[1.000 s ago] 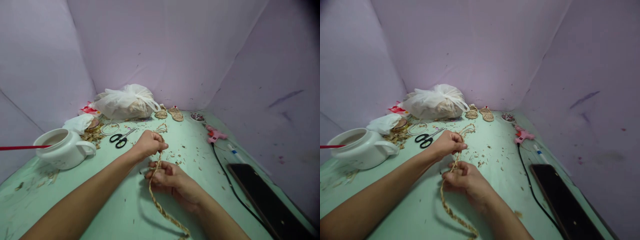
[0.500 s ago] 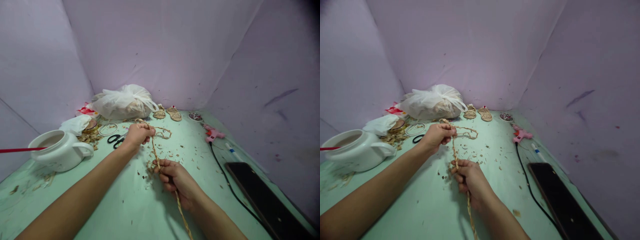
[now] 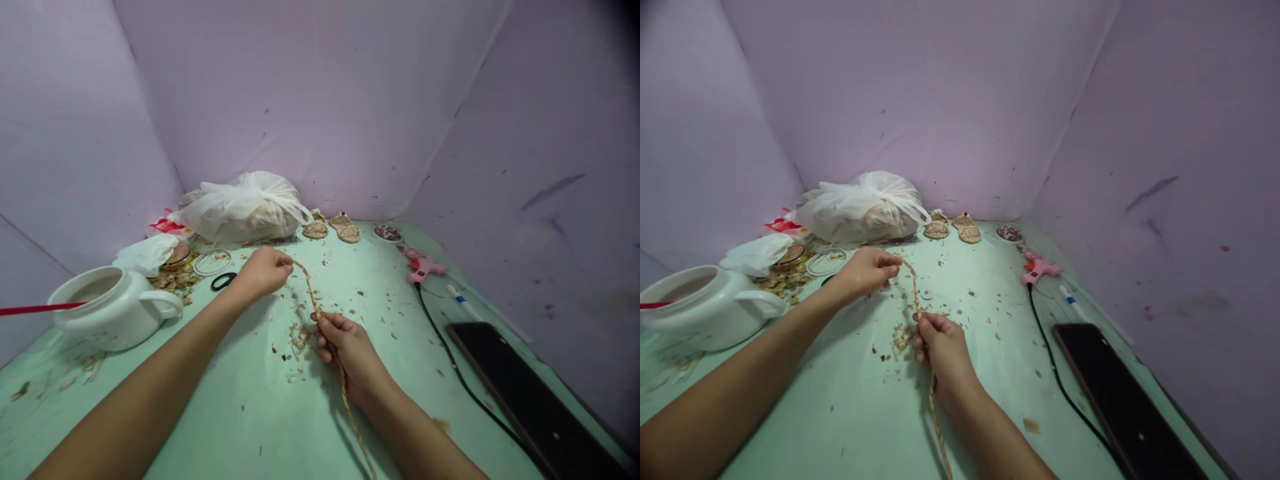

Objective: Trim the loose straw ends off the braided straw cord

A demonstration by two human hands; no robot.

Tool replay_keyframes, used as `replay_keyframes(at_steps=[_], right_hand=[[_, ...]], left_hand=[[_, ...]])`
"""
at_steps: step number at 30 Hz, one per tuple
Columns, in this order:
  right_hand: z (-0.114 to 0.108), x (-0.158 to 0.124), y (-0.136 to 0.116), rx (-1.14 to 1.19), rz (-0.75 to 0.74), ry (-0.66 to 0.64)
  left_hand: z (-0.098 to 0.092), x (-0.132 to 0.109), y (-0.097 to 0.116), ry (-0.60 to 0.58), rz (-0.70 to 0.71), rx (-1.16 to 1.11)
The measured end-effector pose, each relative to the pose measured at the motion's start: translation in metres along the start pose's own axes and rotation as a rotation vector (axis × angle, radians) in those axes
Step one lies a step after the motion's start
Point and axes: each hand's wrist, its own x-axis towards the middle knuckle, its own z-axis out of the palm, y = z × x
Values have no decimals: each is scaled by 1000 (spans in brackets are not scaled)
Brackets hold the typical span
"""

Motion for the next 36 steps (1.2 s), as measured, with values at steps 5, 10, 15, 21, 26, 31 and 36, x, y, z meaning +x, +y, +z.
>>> replay_keyframes(at_steps=[5, 10, 15, 21, 26, 31, 36], right_hand=[[-2, 2, -3, 64, 10, 35], [-1, 0, -5, 82, 19, 43], [-1, 1, -4, 90, 10, 37], [-2, 2, -3, 74, 4, 31], [-2, 0, -4, 71, 3, 24], [-1, 1, -3, 103, -20, 45], [-1, 0, -3, 93, -18, 48]], left_hand=[[-34, 0, 4, 4, 126, 383], [-58, -2, -11, -228, -214, 794], [-53, 0, -36, -294, -261, 871], [-45, 3, -43, -238, -279, 888], [-52, 0, -38, -145, -288, 903], [-70, -6, -27, -30, -280, 865], [-82, -8, -17, 21, -199, 723]])
